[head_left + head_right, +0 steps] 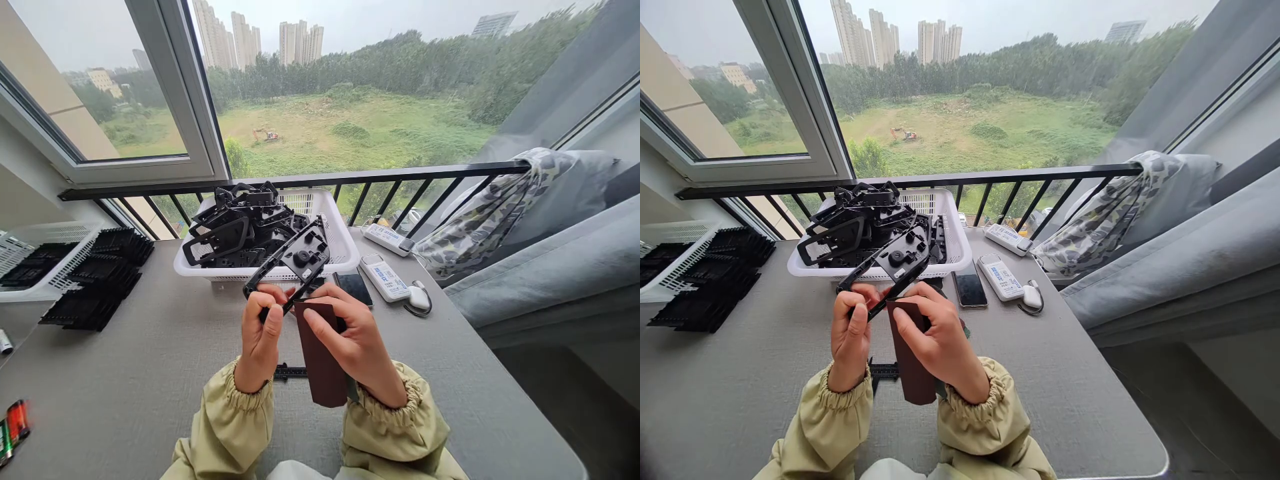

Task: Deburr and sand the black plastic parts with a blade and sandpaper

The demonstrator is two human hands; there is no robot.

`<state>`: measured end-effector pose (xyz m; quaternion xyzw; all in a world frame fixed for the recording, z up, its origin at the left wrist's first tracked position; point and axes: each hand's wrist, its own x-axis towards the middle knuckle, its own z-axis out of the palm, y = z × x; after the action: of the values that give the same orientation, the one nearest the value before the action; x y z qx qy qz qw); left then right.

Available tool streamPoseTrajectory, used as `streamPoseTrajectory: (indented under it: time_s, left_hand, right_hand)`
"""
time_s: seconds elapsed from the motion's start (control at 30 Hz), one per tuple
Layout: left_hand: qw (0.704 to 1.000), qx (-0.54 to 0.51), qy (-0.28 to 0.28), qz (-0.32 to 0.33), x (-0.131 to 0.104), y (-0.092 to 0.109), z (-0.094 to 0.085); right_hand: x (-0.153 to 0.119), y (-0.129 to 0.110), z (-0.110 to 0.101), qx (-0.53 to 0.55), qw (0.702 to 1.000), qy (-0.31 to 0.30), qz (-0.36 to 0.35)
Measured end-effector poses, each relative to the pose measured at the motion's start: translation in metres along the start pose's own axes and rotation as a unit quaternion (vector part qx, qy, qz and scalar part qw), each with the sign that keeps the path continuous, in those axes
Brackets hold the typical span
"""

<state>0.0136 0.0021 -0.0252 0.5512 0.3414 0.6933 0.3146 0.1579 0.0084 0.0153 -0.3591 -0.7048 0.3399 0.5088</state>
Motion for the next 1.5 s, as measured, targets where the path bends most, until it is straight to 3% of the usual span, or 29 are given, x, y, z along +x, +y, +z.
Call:
streamPoseTrajectory:
  time_s: [0.1, 0.23, 0.47, 0.7, 1.0, 1.5]
  left_hand:
    - [1.0, -0.005, 0.001, 0.01, 0.004, 0.003, 0.002]
    - [0.999, 0.018, 0.046, 0.008, 0.006, 0.002, 0.003]
    - [0.991, -0.06, 0.092, -0.073, 0.007, 0.001, 0.004]
    - [0.992, -0.08, 0.07, -0.066, 0.004, 0.001, 0.004]
    - [0.997, 0.069, -0.003, 0.024, -0.002, -0.001, -0.002]
    - [0.998, 0.054, 0.023, 0.026, 0.002, 0.003, 0.001]
  right_hand:
    - [0.0, 0.0, -0.002, 0.019, 1.0, 0.001, -0.002]
    - [-0.001, -0.001, -0.003, 0.022, 1.0, 0.01, 0.011]
    - [0.0, -0.002, 0.0, 0.019, 1.0, -0.007, -0.004]
    - [0.0, -0.001, 0.008, -0.007, 1.0, 0.018, -0.006]
    - [0.001, -0.001, 0.009, -0.027, 0.999, 0.034, 0.002]
    - [-0.001, -0.002, 0.01, -0.012, 0.998, 0.054, -0.033]
